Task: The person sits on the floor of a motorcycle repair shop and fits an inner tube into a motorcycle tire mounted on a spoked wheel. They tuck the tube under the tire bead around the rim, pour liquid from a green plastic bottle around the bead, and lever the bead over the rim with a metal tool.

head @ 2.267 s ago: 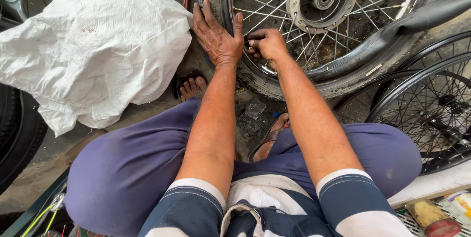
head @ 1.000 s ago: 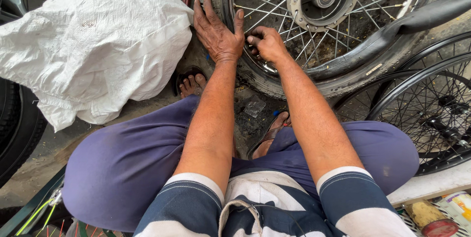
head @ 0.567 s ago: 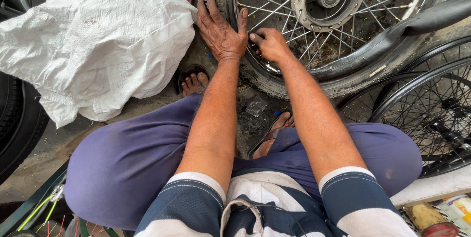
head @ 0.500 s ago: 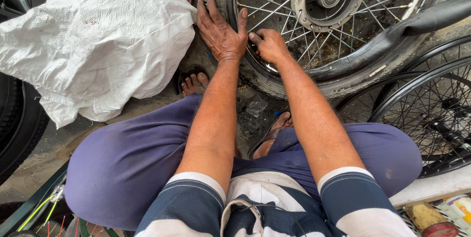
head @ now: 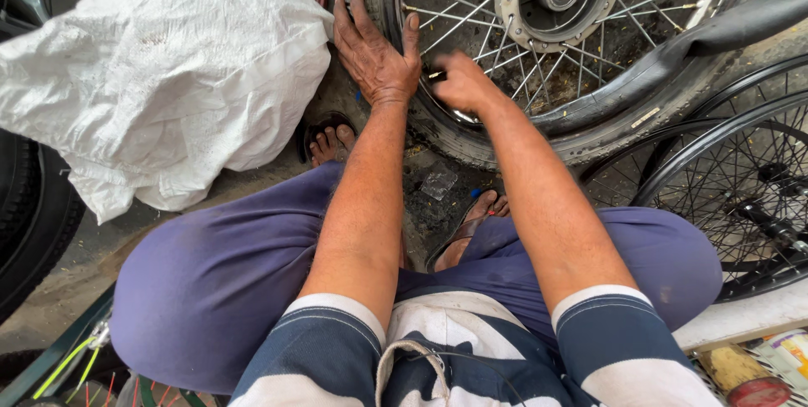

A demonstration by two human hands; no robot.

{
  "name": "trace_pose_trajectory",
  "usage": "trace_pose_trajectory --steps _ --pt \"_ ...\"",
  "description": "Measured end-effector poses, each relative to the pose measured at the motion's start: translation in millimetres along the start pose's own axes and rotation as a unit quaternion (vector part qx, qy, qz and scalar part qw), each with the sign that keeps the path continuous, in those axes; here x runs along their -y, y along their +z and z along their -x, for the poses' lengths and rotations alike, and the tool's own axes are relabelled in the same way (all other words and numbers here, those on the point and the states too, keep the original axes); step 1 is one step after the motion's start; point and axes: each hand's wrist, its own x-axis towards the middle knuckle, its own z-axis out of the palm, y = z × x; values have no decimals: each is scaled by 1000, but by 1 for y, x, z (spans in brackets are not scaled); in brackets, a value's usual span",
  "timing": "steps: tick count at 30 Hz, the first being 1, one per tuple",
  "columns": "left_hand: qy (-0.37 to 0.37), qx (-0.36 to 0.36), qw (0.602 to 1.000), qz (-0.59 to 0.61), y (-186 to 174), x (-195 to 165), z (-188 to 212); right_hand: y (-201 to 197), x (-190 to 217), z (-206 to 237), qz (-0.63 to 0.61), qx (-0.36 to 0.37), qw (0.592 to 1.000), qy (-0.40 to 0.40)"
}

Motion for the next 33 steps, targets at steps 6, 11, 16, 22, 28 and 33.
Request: trace_pose_trajectory --steps 6,11,16,22,28,33 --pt "-7 7 1000 6 -1 -1 2 -2 4 0 -67 -29 997 -22" --pt "2 4 1000 -4 0 0 1 0 6 3 -45 -10 998 33" --pt "-2 14 1000 9 -1 -2 0 6 -1 -3 41 -25 999 11" --pt "-2 -2 1000 6 -1 -1 1 10 -7 -8 -73 -84 992 -61" --pt "9 -10 1000 12 2 1 1 3 1 -2 -120 -100 985 -77" --pt "13 -14 1000 16 4 3 3 1 4 -1 -14 -41 999 -5"
